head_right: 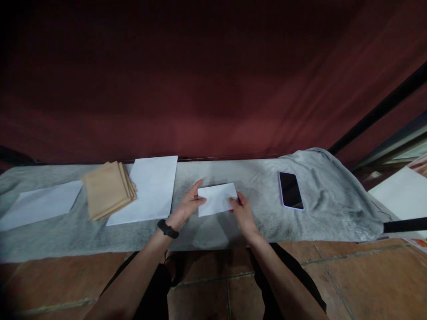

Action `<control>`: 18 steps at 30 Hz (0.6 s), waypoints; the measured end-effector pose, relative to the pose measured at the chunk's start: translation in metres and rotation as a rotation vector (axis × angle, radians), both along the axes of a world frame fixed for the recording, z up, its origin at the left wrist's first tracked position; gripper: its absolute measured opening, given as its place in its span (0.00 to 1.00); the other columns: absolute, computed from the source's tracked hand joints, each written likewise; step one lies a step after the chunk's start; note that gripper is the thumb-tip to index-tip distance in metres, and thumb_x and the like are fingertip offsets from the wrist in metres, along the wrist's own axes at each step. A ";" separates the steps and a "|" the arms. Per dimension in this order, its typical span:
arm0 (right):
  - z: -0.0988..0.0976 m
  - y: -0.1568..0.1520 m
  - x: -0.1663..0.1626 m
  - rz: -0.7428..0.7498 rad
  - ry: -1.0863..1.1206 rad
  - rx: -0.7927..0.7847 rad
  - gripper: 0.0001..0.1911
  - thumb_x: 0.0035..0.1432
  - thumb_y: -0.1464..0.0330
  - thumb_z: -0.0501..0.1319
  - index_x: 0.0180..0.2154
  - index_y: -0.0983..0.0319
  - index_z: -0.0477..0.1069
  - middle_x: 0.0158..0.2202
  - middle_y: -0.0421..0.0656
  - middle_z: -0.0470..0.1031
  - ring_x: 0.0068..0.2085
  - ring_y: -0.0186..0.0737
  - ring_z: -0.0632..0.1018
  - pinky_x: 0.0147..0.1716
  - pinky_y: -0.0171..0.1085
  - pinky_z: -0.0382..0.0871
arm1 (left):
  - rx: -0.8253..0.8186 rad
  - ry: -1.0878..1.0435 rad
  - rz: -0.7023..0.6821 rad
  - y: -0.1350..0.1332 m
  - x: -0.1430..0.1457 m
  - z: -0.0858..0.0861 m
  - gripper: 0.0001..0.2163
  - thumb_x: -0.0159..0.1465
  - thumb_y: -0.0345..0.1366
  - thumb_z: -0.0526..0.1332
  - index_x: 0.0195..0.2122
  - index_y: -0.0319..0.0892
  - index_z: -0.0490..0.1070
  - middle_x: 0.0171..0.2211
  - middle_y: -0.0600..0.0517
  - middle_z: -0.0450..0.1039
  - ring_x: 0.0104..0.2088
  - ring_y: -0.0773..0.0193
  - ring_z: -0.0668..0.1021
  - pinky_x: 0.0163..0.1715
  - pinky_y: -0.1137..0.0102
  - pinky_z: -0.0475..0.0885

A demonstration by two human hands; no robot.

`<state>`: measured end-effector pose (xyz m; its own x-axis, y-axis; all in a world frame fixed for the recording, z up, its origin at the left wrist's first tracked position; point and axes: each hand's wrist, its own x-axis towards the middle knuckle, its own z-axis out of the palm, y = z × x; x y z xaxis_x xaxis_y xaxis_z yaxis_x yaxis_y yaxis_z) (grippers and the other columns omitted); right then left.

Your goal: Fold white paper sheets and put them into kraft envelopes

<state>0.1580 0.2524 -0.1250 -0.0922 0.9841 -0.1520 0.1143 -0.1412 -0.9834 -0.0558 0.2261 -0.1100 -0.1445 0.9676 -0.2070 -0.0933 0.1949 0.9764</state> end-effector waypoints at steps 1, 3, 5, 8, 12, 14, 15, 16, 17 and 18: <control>-0.005 0.003 0.004 0.010 -0.053 0.013 0.26 0.57 0.51 0.61 0.50 0.61 0.73 0.35 0.45 0.81 0.35 0.48 0.81 0.27 0.40 0.75 | 0.014 0.094 -0.013 0.001 -0.004 -0.001 0.42 0.56 0.26 0.64 0.72 0.45 0.54 0.31 0.58 0.75 0.29 0.68 0.76 0.35 0.71 0.73; -0.013 0.006 0.009 0.041 -0.183 0.092 0.27 0.59 0.55 0.58 0.56 0.61 0.70 0.33 0.44 0.81 0.32 0.47 0.80 0.26 0.40 0.74 | 0.049 0.325 0.008 0.003 -0.008 -0.002 0.39 0.57 0.24 0.63 0.71 0.46 0.57 0.34 0.56 0.75 0.30 0.67 0.75 0.37 0.70 0.74; -0.015 0.004 0.009 0.061 -0.352 0.233 0.28 0.62 0.60 0.56 0.61 0.62 0.67 0.33 0.45 0.81 0.32 0.48 0.81 0.29 0.42 0.75 | 0.092 0.569 0.048 0.003 -0.007 -0.003 0.36 0.58 0.23 0.62 0.69 0.47 0.61 0.43 0.51 0.76 0.36 0.64 0.77 0.44 0.66 0.76; -0.011 -0.002 0.005 0.088 -0.647 0.405 0.28 0.65 0.66 0.53 0.65 0.63 0.63 0.39 0.50 0.83 0.36 0.51 0.83 0.36 0.45 0.76 | 0.173 0.826 0.060 0.002 0.000 -0.005 0.33 0.59 0.20 0.59 0.67 0.45 0.64 0.58 0.46 0.71 0.52 0.58 0.77 0.57 0.62 0.73; 0.001 -0.004 0.001 0.180 -0.851 0.411 0.24 0.67 0.71 0.51 0.63 0.63 0.68 0.48 0.51 0.82 0.45 0.49 0.84 0.46 0.43 0.76 | 0.243 0.924 0.058 0.002 0.005 -0.009 0.30 0.61 0.20 0.57 0.64 0.45 0.67 0.65 0.44 0.64 0.64 0.54 0.70 0.65 0.59 0.68; 0.005 -0.003 0.000 0.214 -0.873 0.372 0.22 0.67 0.71 0.52 0.60 0.63 0.71 0.50 0.50 0.82 0.48 0.47 0.83 0.49 0.42 0.75 | 0.251 0.922 0.043 0.001 0.005 -0.013 0.28 0.61 0.19 0.57 0.61 0.44 0.70 0.64 0.44 0.65 0.64 0.54 0.71 0.66 0.57 0.67; 0.007 -0.002 0.000 0.224 -0.881 0.351 0.22 0.67 0.72 0.53 0.60 0.63 0.71 0.51 0.50 0.82 0.48 0.47 0.83 0.50 0.41 0.75 | 0.258 0.921 0.039 0.001 0.005 -0.014 0.27 0.61 0.19 0.57 0.60 0.44 0.71 0.63 0.44 0.66 0.64 0.54 0.72 0.67 0.57 0.67; 0.009 -0.002 0.000 0.231 -0.889 0.333 0.21 0.68 0.72 0.53 0.60 0.63 0.71 0.52 0.50 0.82 0.48 0.47 0.83 0.51 0.41 0.75 | 0.267 0.922 0.038 0.001 0.004 -0.016 0.26 0.61 0.19 0.57 0.59 0.43 0.72 0.63 0.44 0.66 0.63 0.53 0.72 0.67 0.57 0.66; 0.010 -0.002 0.001 0.236 -0.895 0.321 0.22 0.68 0.72 0.53 0.60 0.63 0.72 0.52 0.50 0.81 0.49 0.47 0.83 0.51 0.41 0.75 | 0.274 0.922 0.039 0.001 0.004 -0.017 0.25 0.62 0.19 0.57 0.59 0.43 0.73 0.63 0.44 0.66 0.64 0.53 0.72 0.67 0.57 0.67; 0.011 -0.001 0.001 0.243 -0.896 0.319 0.22 0.67 0.73 0.53 0.60 0.63 0.72 0.53 0.50 0.81 0.49 0.47 0.83 0.51 0.41 0.75 | 0.278 0.923 0.040 0.000 0.004 -0.017 0.24 0.62 0.19 0.57 0.58 0.43 0.73 0.63 0.43 0.66 0.63 0.53 0.72 0.67 0.57 0.67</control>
